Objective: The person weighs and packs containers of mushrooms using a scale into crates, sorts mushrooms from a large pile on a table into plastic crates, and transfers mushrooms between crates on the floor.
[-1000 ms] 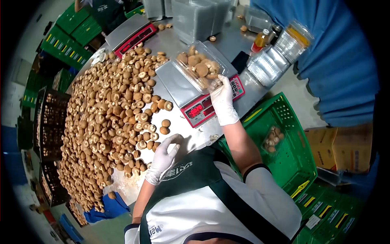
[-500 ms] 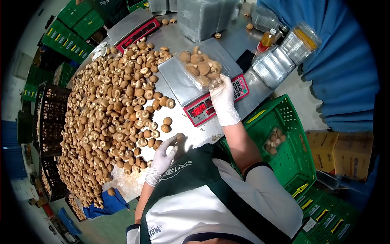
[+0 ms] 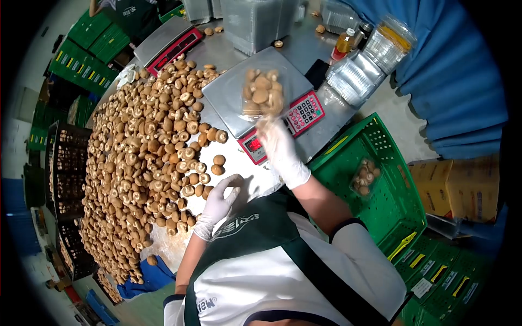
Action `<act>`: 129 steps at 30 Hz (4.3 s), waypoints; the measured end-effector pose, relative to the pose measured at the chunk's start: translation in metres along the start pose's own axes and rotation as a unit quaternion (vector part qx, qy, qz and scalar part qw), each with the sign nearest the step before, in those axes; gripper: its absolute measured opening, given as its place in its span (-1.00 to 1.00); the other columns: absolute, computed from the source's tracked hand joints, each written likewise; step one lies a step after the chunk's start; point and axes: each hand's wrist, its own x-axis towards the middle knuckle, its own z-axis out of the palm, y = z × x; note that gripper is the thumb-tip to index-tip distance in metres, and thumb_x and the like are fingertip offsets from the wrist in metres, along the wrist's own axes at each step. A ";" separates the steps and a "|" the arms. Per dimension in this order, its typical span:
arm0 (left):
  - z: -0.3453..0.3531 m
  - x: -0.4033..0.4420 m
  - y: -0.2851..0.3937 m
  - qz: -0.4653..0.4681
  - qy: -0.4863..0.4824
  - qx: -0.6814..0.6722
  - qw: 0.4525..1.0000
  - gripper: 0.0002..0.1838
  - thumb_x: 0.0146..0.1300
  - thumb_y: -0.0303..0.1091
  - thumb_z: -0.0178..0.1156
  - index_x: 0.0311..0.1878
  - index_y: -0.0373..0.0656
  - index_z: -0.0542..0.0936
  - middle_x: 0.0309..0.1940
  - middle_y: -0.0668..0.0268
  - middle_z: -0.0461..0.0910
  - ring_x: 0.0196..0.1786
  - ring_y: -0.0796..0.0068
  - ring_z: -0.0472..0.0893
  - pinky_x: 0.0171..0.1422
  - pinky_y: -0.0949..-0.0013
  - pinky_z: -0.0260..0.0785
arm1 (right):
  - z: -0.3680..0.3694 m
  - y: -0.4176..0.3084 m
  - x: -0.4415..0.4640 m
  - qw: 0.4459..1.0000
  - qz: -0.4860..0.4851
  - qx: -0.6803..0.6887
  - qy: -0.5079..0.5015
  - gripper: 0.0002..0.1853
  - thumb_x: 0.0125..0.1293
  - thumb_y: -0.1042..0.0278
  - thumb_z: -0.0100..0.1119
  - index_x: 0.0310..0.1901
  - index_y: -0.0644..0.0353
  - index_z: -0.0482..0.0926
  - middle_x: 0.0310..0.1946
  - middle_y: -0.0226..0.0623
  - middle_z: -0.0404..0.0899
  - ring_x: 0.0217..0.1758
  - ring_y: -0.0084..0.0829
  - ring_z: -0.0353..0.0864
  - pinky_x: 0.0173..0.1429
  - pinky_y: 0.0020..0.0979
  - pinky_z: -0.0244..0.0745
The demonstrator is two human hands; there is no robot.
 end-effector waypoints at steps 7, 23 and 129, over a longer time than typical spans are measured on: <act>-0.014 0.008 0.004 0.021 0.127 0.012 0.992 -0.52 0.37 -0.37 0.20 0.33 -0.22 0.41 0.13 0.16 0.56 0.21 0.37 0.52 0.33 0.32 0.33 | -0.003 -0.029 -0.026 0.917 0.035 -0.369 -0.148 -0.77 0.46 0.36 -0.05 -0.04 0.26 0.56 -0.17 -0.27 0.64 -0.17 -0.46 0.63 0.04 -0.42 0.53; -0.010 0.147 0.023 0.103 0.231 -0.135 0.958 -0.12 0.21 -0.43 0.28 0.52 -0.26 0.01 0.42 -0.03 0.21 0.49 0.16 0.22 0.54 0.25 0.07 | -0.013 -0.049 0.069 0.860 -0.139 -0.478 -0.114 -0.25 0.26 0.69 0.03 0.49 0.29 0.03 0.45 -0.10 0.17 0.37 -0.35 0.33 0.43 -0.36 0.24; -0.023 -0.158 -0.102 -0.123 0.579 -0.471 0.654 -0.71 0.39 -0.16 0.09 -0.10 -0.20 0.60 -0.29 0.39 0.56 -0.24 0.61 0.53 -0.17 0.51 0.39 | 0.025 0.123 -0.041 0.706 0.057 -0.597 -0.378 -0.60 0.40 0.57 0.04 0.25 0.31 0.40 -0.02 -0.25 0.52 -0.03 -0.51 0.52 0.14 -0.48 0.42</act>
